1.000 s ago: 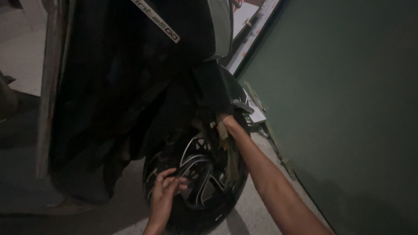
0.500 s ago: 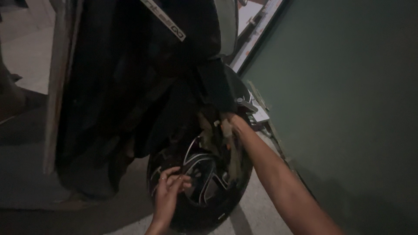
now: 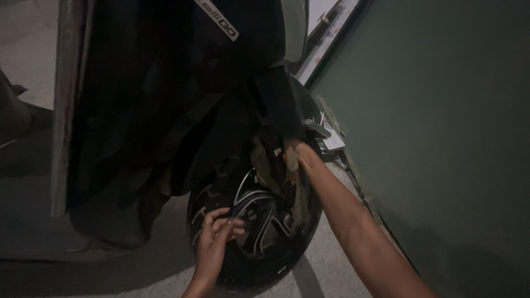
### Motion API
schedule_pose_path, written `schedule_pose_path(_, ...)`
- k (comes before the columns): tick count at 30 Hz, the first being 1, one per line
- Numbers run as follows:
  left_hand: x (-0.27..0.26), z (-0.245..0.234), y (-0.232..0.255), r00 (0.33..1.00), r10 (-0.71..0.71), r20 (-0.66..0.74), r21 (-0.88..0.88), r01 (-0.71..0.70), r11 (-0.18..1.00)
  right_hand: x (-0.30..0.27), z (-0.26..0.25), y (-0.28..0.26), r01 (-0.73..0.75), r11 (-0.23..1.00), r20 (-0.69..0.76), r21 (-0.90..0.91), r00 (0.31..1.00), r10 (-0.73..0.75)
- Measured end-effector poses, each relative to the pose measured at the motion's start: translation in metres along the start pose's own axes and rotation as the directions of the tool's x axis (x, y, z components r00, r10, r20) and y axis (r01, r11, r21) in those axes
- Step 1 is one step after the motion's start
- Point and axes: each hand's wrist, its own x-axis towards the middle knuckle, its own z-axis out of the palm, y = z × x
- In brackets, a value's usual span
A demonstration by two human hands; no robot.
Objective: The person sits on the floor and wipes the front wheel and tire of a scooter using a cloth. They then stand up, walk to a bucket, and rinse the cloth in water before wringing it out.
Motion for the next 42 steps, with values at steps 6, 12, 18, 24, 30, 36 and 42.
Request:
schedule_pose_path(6, -0.002, -0.005, -0.001, 1.000, -0.013, 0.018, 0.008, 0.013, 1.000, -0.002, 0.004, -0.006, 0.046, 0.999, -0.014, -0.006, 0.999, -0.046)
schedule_pose_path(12, 0.008, -0.009, -0.022, 0.996, 0.074, 0.057, -0.100, -0.068, 0.993, -0.017, 0.003, -0.017, 0.246, 0.968, -0.094, -0.038, 0.964, -0.249)
schedule_pose_path(18, 0.008, -0.013, -0.039, 0.997, 0.057, 0.053, -0.106, -0.051, 0.993, -0.167, -0.017, 0.001, 0.037, 0.960, -0.230, 0.278, 0.973, 0.029)
schedule_pose_path(24, -0.005, 0.023, -0.040, 0.982, 0.078, 0.170, -0.029, -0.074, 0.997, -0.351, -0.024, -0.036, -0.021, 0.655, 0.067, 0.755, 0.997, -0.046)
schedule_pose_path(30, -0.018, 0.078, -0.019, 0.923, 0.184, 0.337, 0.030, -0.206, 0.978, -0.404, -0.022, -0.037, -0.185, 0.597, 0.319, 0.780, 0.939, -0.125)
schedule_pose_path(36, -0.027, 0.099, -0.008, 0.763, 0.151, 0.629, 0.043, -0.227, 0.973, -0.400, -0.036, -0.011, -0.266, 0.735, 0.412, 0.624, 0.911, -0.020)
schedule_pose_path(42, -0.029, 0.086, 0.006, 0.579, -0.130, 0.805, 0.177, -0.025, 0.984, -0.392, -0.050, -0.034, -0.405, 0.914, 0.447, 0.003, 0.818, 0.361)
